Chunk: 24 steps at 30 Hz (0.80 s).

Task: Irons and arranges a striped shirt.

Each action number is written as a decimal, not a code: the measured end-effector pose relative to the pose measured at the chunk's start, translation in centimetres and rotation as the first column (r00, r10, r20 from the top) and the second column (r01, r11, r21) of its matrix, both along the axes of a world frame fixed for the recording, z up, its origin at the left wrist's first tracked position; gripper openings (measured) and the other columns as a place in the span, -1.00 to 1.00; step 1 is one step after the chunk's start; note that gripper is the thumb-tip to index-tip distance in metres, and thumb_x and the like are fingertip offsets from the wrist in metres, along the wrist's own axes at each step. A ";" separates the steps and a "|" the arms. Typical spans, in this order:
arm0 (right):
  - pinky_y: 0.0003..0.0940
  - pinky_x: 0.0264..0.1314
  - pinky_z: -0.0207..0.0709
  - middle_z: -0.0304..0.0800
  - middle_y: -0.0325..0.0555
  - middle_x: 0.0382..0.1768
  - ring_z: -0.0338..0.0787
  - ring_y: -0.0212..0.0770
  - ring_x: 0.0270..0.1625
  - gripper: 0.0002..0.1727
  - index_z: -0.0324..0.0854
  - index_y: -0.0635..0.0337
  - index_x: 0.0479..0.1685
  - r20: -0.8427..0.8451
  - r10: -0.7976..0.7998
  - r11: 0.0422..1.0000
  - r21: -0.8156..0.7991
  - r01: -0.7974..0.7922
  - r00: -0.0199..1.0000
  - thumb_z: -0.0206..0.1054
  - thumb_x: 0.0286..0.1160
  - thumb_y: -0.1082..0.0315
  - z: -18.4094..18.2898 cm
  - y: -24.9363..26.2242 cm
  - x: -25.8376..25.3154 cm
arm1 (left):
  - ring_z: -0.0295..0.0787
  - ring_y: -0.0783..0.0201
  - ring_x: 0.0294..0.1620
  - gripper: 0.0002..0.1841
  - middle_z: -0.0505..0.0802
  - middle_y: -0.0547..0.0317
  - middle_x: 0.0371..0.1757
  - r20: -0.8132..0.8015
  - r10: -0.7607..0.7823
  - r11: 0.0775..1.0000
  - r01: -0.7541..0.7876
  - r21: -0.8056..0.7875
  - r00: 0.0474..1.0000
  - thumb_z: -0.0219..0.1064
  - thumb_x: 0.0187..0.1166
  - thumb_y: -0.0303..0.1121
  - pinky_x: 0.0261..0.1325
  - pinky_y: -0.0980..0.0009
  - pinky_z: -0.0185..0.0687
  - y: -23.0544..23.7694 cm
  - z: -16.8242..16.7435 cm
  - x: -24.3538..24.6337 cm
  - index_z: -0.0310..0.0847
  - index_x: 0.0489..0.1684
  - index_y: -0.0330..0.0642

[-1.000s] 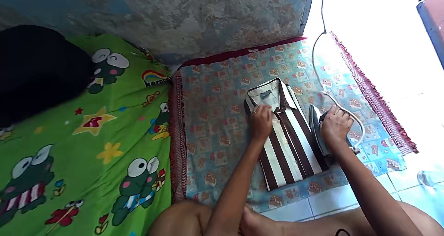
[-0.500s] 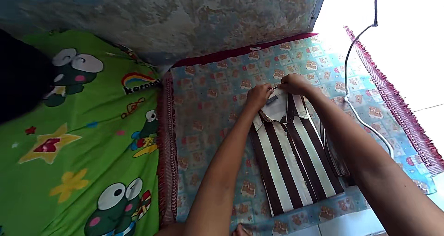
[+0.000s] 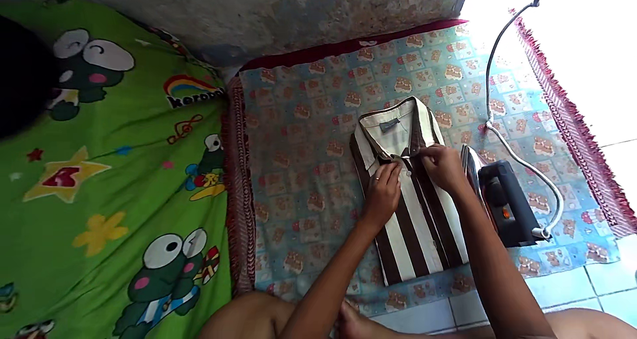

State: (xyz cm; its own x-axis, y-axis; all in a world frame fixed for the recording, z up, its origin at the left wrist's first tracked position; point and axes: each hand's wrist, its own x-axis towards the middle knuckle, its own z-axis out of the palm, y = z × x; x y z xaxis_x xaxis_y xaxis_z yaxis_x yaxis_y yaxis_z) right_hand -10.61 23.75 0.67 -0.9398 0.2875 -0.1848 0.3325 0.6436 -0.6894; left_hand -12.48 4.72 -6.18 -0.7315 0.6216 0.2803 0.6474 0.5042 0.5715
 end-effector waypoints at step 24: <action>0.26 0.36 0.58 0.80 0.19 0.23 0.75 0.27 0.32 -0.67 0.82 0.13 0.25 -0.160 0.170 0.943 0.314 -0.113 0.972 0.33 0.58 0.49 0.1 -1.2 -0.4 | 0.28 -0.18 0.79 -0.55 0.48 -0.18 0.73 0.095 0.023 0.973 -0.001 -0.230 0.995 0.09 0.62 -0.47 0.65 -0.15 0.26 2.8 1.8 -0.9 0.57 0.46 -0.36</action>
